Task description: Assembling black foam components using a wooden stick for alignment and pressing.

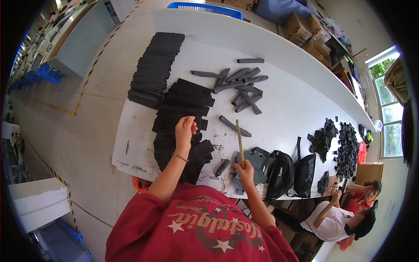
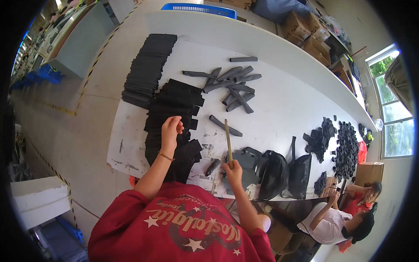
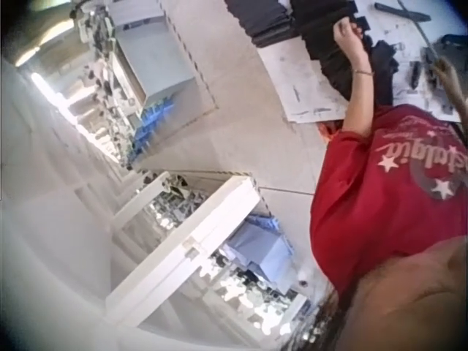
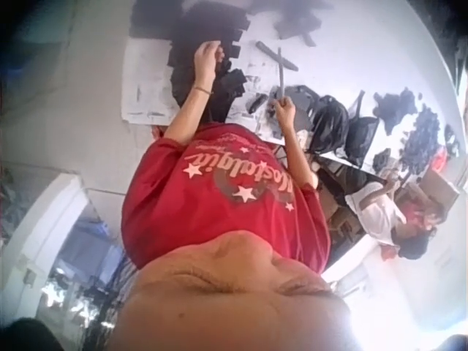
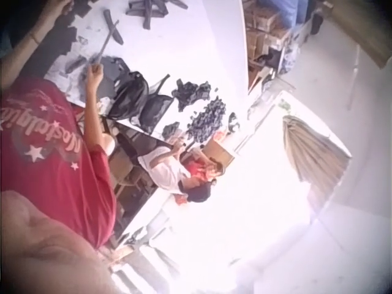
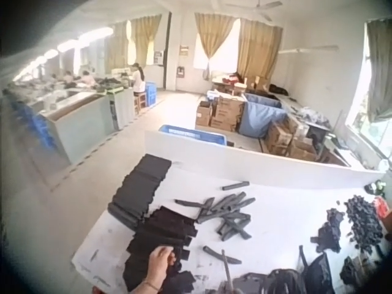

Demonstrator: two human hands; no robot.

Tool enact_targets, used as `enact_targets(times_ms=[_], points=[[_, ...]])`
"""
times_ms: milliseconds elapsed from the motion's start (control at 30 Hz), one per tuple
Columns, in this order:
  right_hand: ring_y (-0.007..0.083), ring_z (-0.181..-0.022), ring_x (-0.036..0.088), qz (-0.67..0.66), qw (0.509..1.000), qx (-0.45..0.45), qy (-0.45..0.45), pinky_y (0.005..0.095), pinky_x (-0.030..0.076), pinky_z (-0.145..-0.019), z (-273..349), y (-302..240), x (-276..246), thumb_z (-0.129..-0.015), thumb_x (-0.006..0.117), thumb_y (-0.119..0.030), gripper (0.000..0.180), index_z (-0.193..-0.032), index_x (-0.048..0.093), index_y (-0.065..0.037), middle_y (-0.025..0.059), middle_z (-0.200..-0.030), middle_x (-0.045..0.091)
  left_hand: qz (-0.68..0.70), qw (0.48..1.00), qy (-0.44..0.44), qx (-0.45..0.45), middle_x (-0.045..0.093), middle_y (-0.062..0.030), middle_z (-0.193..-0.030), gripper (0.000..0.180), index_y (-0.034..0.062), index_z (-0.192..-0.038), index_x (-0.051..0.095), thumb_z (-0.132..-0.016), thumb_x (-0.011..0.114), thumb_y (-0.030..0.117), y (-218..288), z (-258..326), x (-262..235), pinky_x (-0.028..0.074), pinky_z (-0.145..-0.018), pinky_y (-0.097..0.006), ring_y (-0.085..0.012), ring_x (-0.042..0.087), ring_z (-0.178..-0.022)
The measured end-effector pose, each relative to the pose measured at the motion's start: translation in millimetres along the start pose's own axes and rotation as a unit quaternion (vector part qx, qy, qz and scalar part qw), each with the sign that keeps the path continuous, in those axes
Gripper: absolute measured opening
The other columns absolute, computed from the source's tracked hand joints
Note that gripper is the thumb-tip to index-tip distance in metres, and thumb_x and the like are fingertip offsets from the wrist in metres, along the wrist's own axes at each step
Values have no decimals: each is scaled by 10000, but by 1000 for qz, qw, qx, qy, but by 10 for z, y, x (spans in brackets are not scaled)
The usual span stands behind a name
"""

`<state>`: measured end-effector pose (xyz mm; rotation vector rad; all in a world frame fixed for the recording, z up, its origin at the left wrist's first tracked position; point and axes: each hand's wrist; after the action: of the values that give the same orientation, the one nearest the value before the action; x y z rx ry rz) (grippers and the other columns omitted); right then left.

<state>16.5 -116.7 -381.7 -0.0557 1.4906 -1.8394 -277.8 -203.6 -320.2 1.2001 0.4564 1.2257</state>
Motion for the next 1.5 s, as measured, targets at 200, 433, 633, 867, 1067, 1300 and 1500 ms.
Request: enact_targets(times_ms=[200,433,633,867,1067,1300,1500], points=[[231,-708,666,283,958,39,31,360,506,-643,20,127,566,-718,783,-259,340,-827,598,4,166,-733,664,-61,997,-41,-35,597,-18,-704,181,19,-912,625,-912,586,196,-131,132,-11,431,-493,-204,-81,555,-567],[64,-573,447,-66,997,29,9,259,373,-510,-325,-660,278,-801,711,-152,179,-798,631,8,-19,-640,558,-164,945,-222,-175,639,-88,-830,406,-27,-1036,587,-943,548,366,-333,304,128,549,-637,-281,-163,636,-701],[88,-605,491,-39,995,-78,52,260,420,-559,-471,-1538,137,-834,697,-159,182,-863,635,9,44,-670,595,8,915,-310,-259,670,-172,-937,282,-71,-1053,579,-946,551,188,-245,347,434,587,-692,-352,-262,690,-803],[69,-548,372,-30,983,-170,53,242,307,-496,-157,-1642,335,-802,718,-63,91,-843,648,-21,5,-679,479,70,961,-160,-215,672,-171,-891,202,-48,-927,567,-927,581,153,-40,215,545,591,-651,-347,-246,692,-762],[90,-518,400,-13,975,-201,93,259,330,-475,-215,-1627,516,-797,715,-45,107,-881,653,-24,38,-721,529,76,971,-133,-182,661,-125,-834,185,-37,-919,569,-922,590,146,-145,190,536,583,-640,-327,-212,688,-743],[133,-522,453,87,952,-277,91,282,362,-475,-396,-1409,564,-833,666,-68,101,-897,613,-11,82,-740,540,88,970,-136,-180,670,-160,-872,164,-36,-926,562,-906,599,123,-72,255,607,577,-642,-321,-234,688,-748],[64,-590,432,-167,930,-241,-221,220,339,-513,198,-1908,94,-871,592,-89,72,-860,539,-41,-25,-695,489,224,966,17,-130,656,-212,-879,133,-66,-932,539,-919,542,66,-265,-179,72,581,-675,-342,-289,684,-778]])
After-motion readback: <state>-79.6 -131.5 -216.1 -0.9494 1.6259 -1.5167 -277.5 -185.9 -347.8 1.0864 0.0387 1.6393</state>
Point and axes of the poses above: each hand's wrist, its own z-axis away from the middle knuckle, its own x-axis out of the palm, y = z × x
